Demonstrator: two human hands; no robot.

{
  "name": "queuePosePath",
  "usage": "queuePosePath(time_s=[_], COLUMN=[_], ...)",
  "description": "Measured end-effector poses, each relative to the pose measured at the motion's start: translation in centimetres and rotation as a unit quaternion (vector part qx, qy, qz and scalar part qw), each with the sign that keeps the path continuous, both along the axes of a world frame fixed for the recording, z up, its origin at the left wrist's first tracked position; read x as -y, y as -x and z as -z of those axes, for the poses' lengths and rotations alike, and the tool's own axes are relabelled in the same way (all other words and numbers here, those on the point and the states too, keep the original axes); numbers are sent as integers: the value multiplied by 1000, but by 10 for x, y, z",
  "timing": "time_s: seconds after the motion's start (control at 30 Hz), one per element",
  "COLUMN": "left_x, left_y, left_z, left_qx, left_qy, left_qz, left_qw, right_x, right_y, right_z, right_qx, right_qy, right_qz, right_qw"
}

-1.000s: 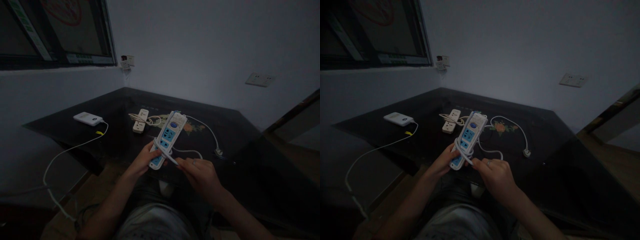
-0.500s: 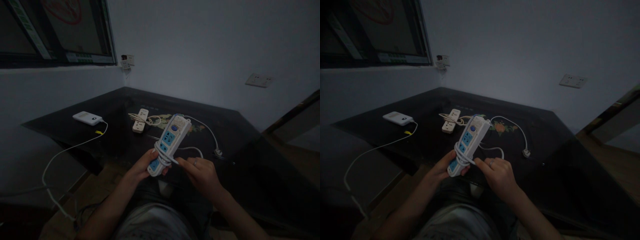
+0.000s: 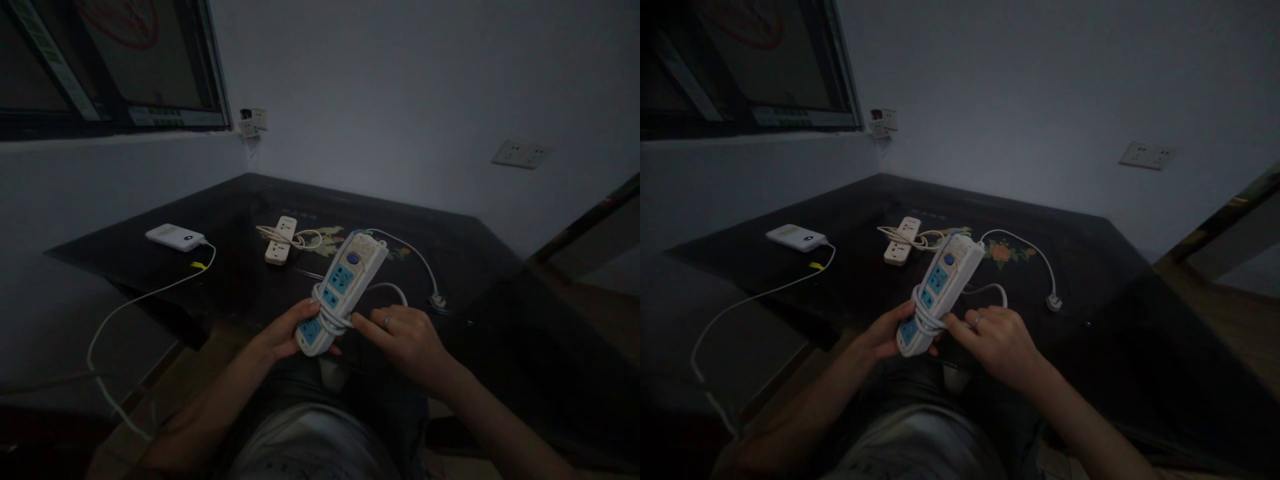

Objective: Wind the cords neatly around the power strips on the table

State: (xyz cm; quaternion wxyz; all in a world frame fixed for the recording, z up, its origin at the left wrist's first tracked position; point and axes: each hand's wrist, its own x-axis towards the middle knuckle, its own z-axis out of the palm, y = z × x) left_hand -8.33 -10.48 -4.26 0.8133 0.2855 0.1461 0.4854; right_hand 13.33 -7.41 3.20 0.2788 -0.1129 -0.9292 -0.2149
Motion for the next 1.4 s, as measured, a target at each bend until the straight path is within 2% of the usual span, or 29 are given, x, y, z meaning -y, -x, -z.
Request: queuePosePath(time_s=[0.2,0.5,0.7,1.03,1.27,1.4], left_x=[0,0,1,-4,-2,-2], left_y=[-10,-24,-24,-19,-23,-21], left_z=[7,0,4,6,3,-2], left_qx=[3,14,9,-5,-20,-25], left_qy=[56,120,110,118,63,55], left_qz=[-20,-75,-74,-35,-63,-77], left_qw=[998,990,991,992,996,995], right_x=[-3,-7,-5,-5,-7,-8], right_y=[-1,-9,-11,-11,-15,-13], right_z=[1,9,13,14,22,23], right_qx=[9,17,12,21,26,33], right_qy=[-3,11,7,5,63,146], right_qz=[4,22,12,4,1,4], right_qw=[1000,1000,1000,1000,998,989])
